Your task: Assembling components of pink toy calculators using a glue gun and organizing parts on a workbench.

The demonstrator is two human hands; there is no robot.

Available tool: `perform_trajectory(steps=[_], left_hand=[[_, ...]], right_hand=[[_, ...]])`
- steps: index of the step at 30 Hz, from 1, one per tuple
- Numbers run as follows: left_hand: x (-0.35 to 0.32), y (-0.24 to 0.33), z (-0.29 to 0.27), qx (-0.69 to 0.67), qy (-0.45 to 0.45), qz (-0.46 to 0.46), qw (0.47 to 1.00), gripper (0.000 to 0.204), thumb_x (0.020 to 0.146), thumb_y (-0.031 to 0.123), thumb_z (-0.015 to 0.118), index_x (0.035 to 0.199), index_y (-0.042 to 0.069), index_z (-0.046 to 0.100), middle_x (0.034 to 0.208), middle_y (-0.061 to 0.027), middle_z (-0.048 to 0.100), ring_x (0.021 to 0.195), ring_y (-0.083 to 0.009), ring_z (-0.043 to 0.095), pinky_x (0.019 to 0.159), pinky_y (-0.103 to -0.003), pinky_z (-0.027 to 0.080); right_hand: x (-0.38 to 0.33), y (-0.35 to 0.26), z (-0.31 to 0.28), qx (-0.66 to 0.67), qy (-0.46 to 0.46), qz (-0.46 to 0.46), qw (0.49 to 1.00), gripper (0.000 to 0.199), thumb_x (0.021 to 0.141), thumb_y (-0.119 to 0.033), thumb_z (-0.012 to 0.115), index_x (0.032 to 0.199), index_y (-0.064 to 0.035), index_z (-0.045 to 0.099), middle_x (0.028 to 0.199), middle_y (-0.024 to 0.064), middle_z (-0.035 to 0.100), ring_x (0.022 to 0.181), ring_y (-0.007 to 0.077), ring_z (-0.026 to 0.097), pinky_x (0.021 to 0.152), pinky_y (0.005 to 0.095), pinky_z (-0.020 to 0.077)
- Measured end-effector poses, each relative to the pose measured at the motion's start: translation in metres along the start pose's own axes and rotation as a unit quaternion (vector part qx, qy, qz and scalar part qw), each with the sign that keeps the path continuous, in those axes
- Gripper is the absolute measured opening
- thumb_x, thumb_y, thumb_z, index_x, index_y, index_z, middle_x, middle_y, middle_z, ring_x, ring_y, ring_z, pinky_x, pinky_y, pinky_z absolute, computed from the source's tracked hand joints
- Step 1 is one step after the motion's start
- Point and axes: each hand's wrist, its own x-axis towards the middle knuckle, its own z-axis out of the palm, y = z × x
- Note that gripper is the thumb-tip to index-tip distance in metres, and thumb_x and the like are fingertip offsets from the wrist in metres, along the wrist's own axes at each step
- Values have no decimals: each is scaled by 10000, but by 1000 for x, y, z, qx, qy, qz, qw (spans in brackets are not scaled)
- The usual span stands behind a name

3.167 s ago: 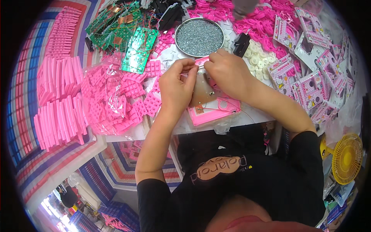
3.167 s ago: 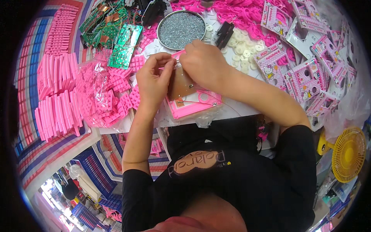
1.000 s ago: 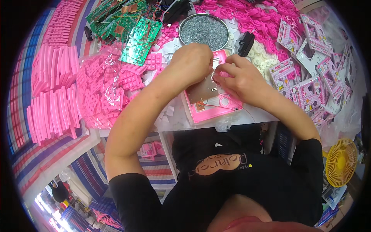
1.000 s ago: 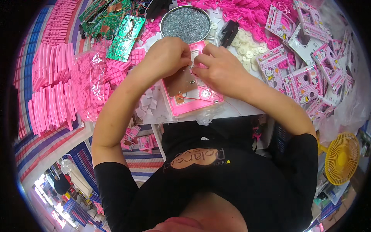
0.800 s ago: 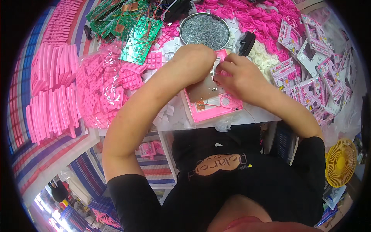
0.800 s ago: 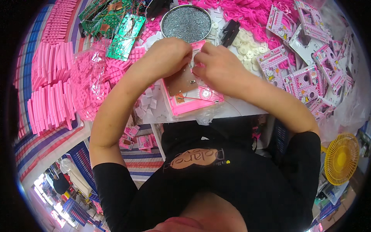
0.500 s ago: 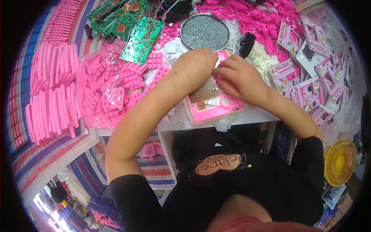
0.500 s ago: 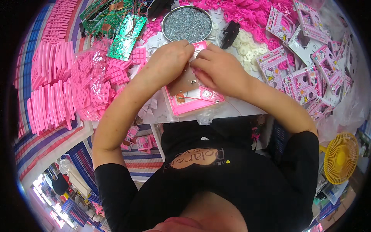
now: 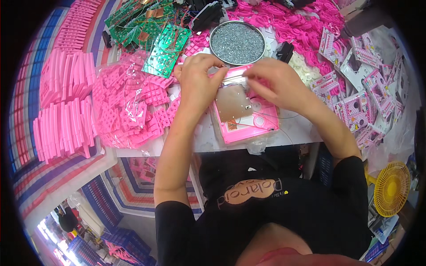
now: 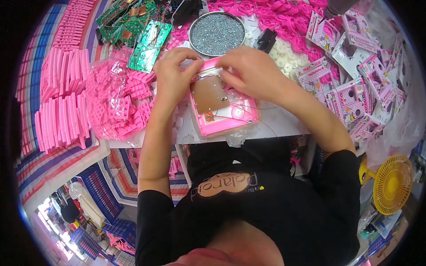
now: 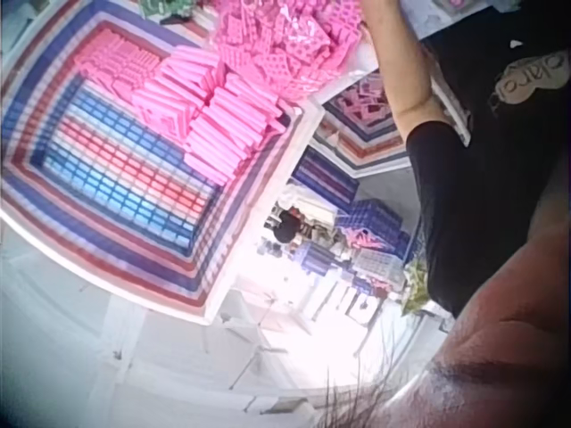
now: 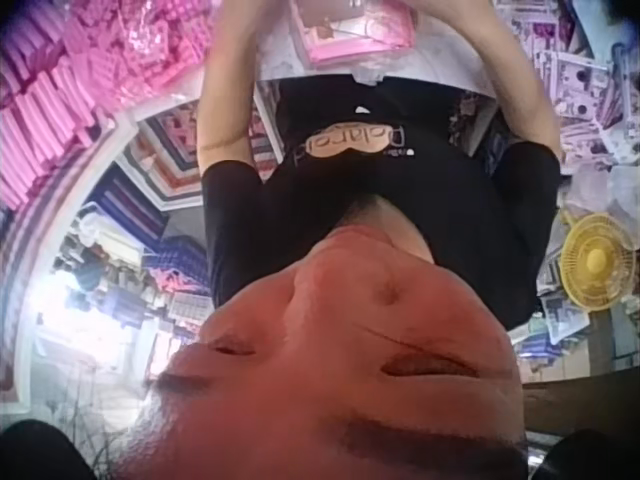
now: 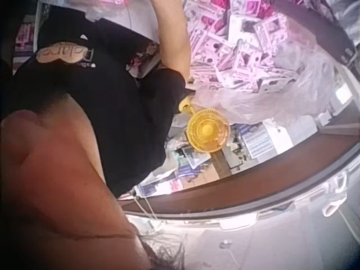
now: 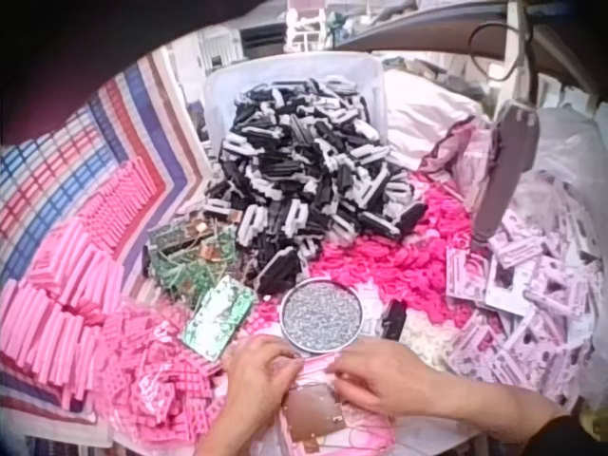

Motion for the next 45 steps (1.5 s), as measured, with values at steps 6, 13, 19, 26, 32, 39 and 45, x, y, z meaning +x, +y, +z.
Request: perform_trajectory(steps=[6, 13, 19, 26, 32, 39, 45], left_hand=[[-10, 14, 2, 23, 59, 77, 995, 116, 798, 196, 765, 853, 133, 685, 782, -30, 668, 848, -232, 640, 896, -461, 352], [-22, 24, -1, -72, 12, -8, 997, 110, 824, 183, 765, 886, 110, 709, 785, -21, 705, 772, -197, 659, 884, -429, 356], [-25, 18, -2, -76, 11, -19, 997, 136, 844, 207, 778, 931, 107, 750, 812, -24, 722, 776, -184, 666, 884, -409, 360], [-27, 23, 3, -9, 46, 53, 997, 97, 835, 194, 776, 894, 124, 744, 825, -16, 725, 815, -191, 663, 899, -421, 357], [-31, 20, 0, -20, 47, 57, 997, 102, 822, 172, 777, 893, 126, 721, 840, -6, 707, 843, -196, 648, 922, -439, 347], [-32, 23, -4, -9, 57, 144, 988, 126, 789, 136, 805, 841, 119, 691, 775, -16, 656, 769, -214, 619, 886, -417, 348], [-34, 17, -5, -16, 66, 78, 995, 97, 823, 144, 784, 833, 97, 699, 776, -26, 667, 761, -222, 615, 880, -398, 366]], right_hand=[[35, -5, 21, 127, 45, 57, 989, 238, 907, -273, 696, 934, -36, 702, 788, 125, 689, 736, 317, 684, 663, 403, 531], [24, -2, 21, 188, 45, 22, 981, 153, 900, -177, 686, 921, -26, 697, 811, 123, 685, 720, 285, 683, 655, 365, 527], [9, -2, 23, -14, 126, -73, 989, 180, 865, -193, 731, 1000, -75, 719, 914, 94, 692, 849, 285, 677, 705, 382, 545], [1, -7, 29, 8, 149, -78, 986, 280, 847, -155, 741, 1118, -96, 703, 949, 100, 694, 871, 319, 671, 732, 401, 552], [-13, -19, 27, 165, 65, 41, 983, 380, 881, -68, 688, 1261, -74, 670, 914, 79, 689, 756, 181, 638, 659, 316, 505], [-10, -24, 6, 228, -19, 120, 966, 427, 874, -110, 683, 1296, -58, 648, 916, 72, 701, 710, 199, 635, 679, 319, 507], [-24, -17, -16, 186, -89, 18, 978, 131, 850, -131, 681, 955, -58, 710, 838, 67, 684, 686, 220, 636, 629, 341, 493]])
